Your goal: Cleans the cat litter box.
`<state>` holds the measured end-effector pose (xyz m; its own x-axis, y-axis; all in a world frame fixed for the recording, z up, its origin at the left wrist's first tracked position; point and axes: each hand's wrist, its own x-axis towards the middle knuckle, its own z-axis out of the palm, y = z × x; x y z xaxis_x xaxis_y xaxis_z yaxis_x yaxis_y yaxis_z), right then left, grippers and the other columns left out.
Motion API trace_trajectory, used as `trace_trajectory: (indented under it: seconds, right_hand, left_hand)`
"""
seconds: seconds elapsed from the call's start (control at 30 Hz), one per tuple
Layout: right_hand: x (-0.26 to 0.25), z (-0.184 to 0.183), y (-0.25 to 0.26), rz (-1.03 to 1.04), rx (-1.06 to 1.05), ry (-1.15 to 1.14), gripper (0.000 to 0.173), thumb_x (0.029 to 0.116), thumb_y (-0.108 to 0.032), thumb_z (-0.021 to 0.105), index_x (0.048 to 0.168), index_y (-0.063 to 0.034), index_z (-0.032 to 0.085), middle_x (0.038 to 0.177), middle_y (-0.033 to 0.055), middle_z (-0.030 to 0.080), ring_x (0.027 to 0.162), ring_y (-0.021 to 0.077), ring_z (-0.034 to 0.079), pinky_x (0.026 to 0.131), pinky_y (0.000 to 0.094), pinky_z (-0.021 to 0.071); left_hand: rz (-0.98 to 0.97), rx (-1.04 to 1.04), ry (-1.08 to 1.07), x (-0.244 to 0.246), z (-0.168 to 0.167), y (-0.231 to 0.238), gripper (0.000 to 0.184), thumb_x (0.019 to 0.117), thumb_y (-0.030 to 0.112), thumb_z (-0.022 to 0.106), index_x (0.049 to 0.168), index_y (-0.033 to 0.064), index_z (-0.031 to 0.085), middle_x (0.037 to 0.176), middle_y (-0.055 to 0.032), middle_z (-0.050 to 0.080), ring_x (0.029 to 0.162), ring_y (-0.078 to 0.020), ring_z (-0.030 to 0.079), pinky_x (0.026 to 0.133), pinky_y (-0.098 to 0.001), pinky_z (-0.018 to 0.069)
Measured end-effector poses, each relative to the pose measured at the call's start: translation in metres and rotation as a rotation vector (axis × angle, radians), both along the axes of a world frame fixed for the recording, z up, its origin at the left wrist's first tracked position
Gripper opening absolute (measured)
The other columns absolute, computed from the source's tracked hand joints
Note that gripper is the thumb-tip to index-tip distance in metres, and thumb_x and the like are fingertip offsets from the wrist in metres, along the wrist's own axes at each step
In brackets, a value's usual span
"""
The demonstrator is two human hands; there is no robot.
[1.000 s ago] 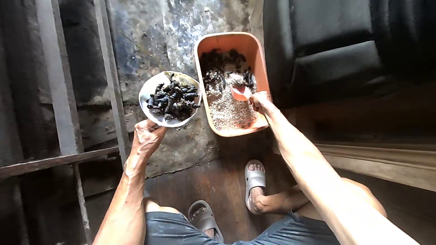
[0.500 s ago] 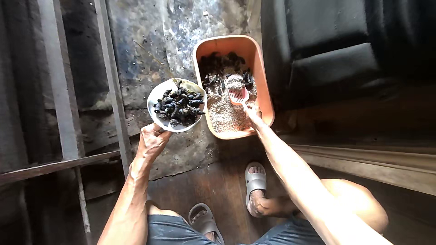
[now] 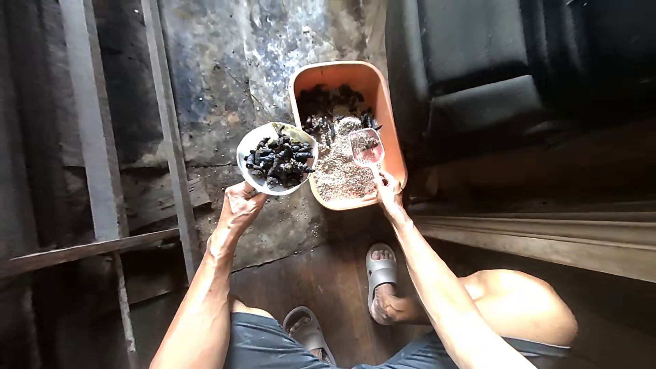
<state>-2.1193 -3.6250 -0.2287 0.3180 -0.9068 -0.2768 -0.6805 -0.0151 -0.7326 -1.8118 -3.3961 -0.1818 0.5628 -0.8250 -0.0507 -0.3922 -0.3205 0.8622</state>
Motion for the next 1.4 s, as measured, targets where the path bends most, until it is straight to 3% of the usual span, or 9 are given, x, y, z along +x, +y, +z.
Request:
trace_trajectory:
  seconds: [0.3, 0.47, 0.73, 0.9, 1.03, 1.2, 1.27, 1.33, 1.4]
  right_hand:
    - [-0.005, 0.023, 0.011, 0.038, -0.054, 0.036, 0.035, 0.1061, -0.026, 0.057, 0.139, -0.0173, 0.062, 0.109, 0.0168, 0.072, 0.090, 0.0337, 0.069, 0.080, 0.0547, 0.0558]
    - [-0.004, 0.025, 0.023, 0.051, -0.028, 0.068, 0.035, 0.1060, -0.025, 0.057, 0.139, -0.0157, 0.064, 0.107, 0.0181, 0.072, 0.089, 0.0344, 0.069, 0.079, 0.0553, 0.0553]
    - [-0.009, 0.016, 0.041, 0.048, 0.030, 0.053, 0.033, 0.1066, -0.028, 0.056, 0.136, -0.0174, 0.065, 0.096, 0.0167, 0.070, 0.074, 0.0310, 0.064, 0.067, 0.0518, 0.0534]
    - [-0.009, 0.021, 0.037, 0.090, -0.040, 0.156, 0.032, 0.1069, -0.029, 0.055, 0.133, -0.0162, 0.068, 0.103, 0.0160, 0.074, 0.088, 0.0330, 0.071, 0.081, 0.0574, 0.0554]
    - [-0.012, 0.025, 0.029, 0.088, -0.034, 0.153, 0.032, 0.1057, -0.027, 0.058, 0.132, -0.0118, 0.069, 0.104, 0.0174, 0.074, 0.089, 0.0334, 0.070, 0.083, 0.0572, 0.0540]
    - [-0.001, 0.065, 0.032, 0.128, -0.104, 0.088, 0.032, 0.1047, -0.023, 0.060, 0.134, -0.0137, 0.067, 0.102, 0.0146, 0.073, 0.080, 0.0271, 0.069, 0.076, 0.0509, 0.0561]
    - [0.009, 0.088, 0.038, 0.183, -0.182, 0.074, 0.031, 0.1041, -0.023, 0.061, 0.133, -0.0149, 0.068, 0.106, 0.0132, 0.074, 0.086, 0.0256, 0.070, 0.080, 0.0500, 0.0565]
    - [0.021, 0.105, 0.045, 0.263, -0.279, 0.074, 0.032, 0.1037, -0.022, 0.062, 0.134, -0.0123, 0.068, 0.116, 0.0130, 0.073, 0.100, 0.0250, 0.072, 0.092, 0.0495, 0.0563]
    - [0.033, 0.116, 0.051, 0.332, -0.410, 0.078, 0.031, 0.1025, -0.018, 0.063, 0.132, -0.0088, 0.069, 0.116, 0.0141, 0.073, 0.102, 0.0262, 0.072, 0.092, 0.0489, 0.0569]
  left_hand:
    - [-0.004, -0.004, 0.010, 0.003, -0.003, 0.006, 0.009, 0.0928, 0.015, 0.074, 0.092, 0.0058, 0.074, 0.080, -0.0030, 0.070, 0.073, -0.0050, 0.063, 0.073, -0.0318, 0.0523]
    - [-0.011, -0.015, 0.008, 0.008, -0.004, 0.012, 0.011, 0.0930, 0.016, 0.074, 0.096, 0.0056, 0.075, 0.085, -0.0044, 0.072, 0.078, -0.0059, 0.066, 0.078, -0.0332, 0.0535]
    - [-0.010, 0.042, 0.009, 0.009, -0.005, 0.018, 0.014, 0.0938, 0.017, 0.073, 0.098, 0.0039, 0.075, 0.088, -0.0093, 0.073, 0.082, -0.0132, 0.068, 0.081, -0.0421, 0.0543]
    - [-0.026, 0.044, 0.026, 0.012, -0.016, 0.019, 0.012, 0.0934, 0.015, 0.074, 0.100, 0.0044, 0.076, 0.092, -0.0102, 0.074, 0.087, -0.0148, 0.070, 0.085, -0.0431, 0.0544]
    - [-0.033, 0.029, 0.033, 0.012, -0.016, 0.018, 0.013, 0.0939, 0.013, 0.072, 0.100, 0.0019, 0.076, 0.093, -0.0129, 0.074, 0.089, -0.0184, 0.070, 0.086, -0.0453, 0.0543]
    - [-0.049, 0.008, 0.014, 0.013, -0.026, 0.016, 0.012, 0.0929, 0.015, 0.074, 0.097, 0.0040, 0.076, 0.089, -0.0098, 0.074, 0.084, -0.0158, 0.071, 0.083, -0.0425, 0.0557]
    - [-0.067, 0.013, 0.020, 0.013, -0.029, 0.014, 0.013, 0.0927, 0.016, 0.074, 0.097, 0.0041, 0.076, 0.089, -0.0100, 0.074, 0.083, -0.0163, 0.071, 0.083, -0.0431, 0.0560]
    - [-0.092, 0.009, 0.016, 0.013, -0.034, 0.013, 0.013, 0.0924, 0.019, 0.075, 0.096, 0.0063, 0.076, 0.087, -0.0077, 0.074, 0.082, -0.0144, 0.071, 0.081, -0.0420, 0.0567]
    - [-0.124, 0.004, 0.024, 0.011, -0.035, 0.009, 0.015, 0.0923, 0.021, 0.075, 0.096, 0.0065, 0.076, 0.088, -0.0076, 0.074, 0.082, -0.0151, 0.071, 0.081, -0.0430, 0.0567]
